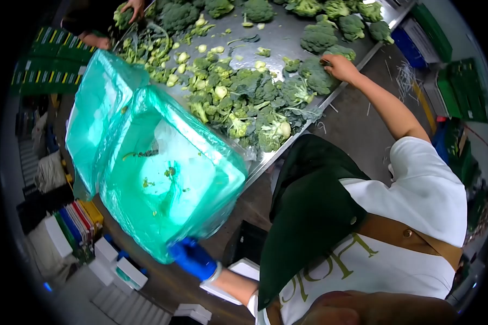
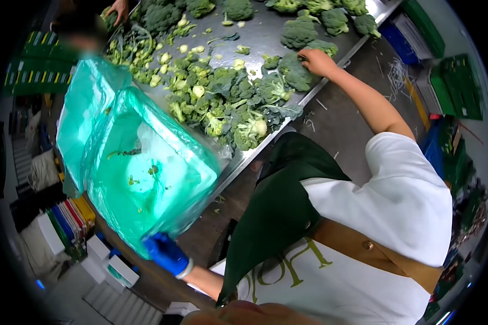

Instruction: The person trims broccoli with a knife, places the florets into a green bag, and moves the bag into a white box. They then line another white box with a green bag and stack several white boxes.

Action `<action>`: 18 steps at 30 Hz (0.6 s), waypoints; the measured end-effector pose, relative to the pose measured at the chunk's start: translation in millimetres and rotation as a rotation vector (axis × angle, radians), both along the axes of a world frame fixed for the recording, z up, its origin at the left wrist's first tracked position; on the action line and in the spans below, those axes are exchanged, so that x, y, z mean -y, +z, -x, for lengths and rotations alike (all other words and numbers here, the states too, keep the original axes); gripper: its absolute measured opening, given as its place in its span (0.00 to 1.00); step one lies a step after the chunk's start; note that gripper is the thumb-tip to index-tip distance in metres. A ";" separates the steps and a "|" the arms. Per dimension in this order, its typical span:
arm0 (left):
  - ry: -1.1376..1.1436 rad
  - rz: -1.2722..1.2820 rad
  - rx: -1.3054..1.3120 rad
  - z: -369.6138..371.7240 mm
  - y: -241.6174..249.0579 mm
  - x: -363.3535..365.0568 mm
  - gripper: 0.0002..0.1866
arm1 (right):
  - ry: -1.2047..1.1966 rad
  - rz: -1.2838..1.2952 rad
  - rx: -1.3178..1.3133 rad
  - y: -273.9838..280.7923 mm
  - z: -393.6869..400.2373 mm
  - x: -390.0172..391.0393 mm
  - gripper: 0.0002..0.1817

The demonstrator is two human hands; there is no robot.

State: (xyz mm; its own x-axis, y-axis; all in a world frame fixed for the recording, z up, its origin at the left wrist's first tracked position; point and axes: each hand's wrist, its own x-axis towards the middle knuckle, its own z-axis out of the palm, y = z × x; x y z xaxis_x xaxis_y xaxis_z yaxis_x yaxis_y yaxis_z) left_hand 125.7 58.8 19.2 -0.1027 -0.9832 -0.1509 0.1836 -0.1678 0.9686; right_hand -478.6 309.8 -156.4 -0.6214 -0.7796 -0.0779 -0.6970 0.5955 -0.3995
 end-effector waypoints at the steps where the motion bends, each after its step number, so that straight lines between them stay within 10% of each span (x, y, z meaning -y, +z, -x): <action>1: 0.073 0.053 -0.024 -9.1 16.8 14.8 0.07 | -0.020 -0.008 0.036 0.8 3.4 -3.4 0.14; 7: -0.151 0.217 -0.468 -139.1 43.3 130.2 0.20 | -0.096 0.053 0.160 -11.2 8.6 -17.5 0.12; 10: 0.192 0.220 -0.171 -92.3 63.2 135.7 0.25 | -0.144 0.099 0.153 -19.1 0.2 -15.7 0.13; 18: 0.204 0.161 0.405 -103.5 46.2 135.4 0.25 | -0.067 0.041 -0.097 -32.3 14.5 24.8 0.19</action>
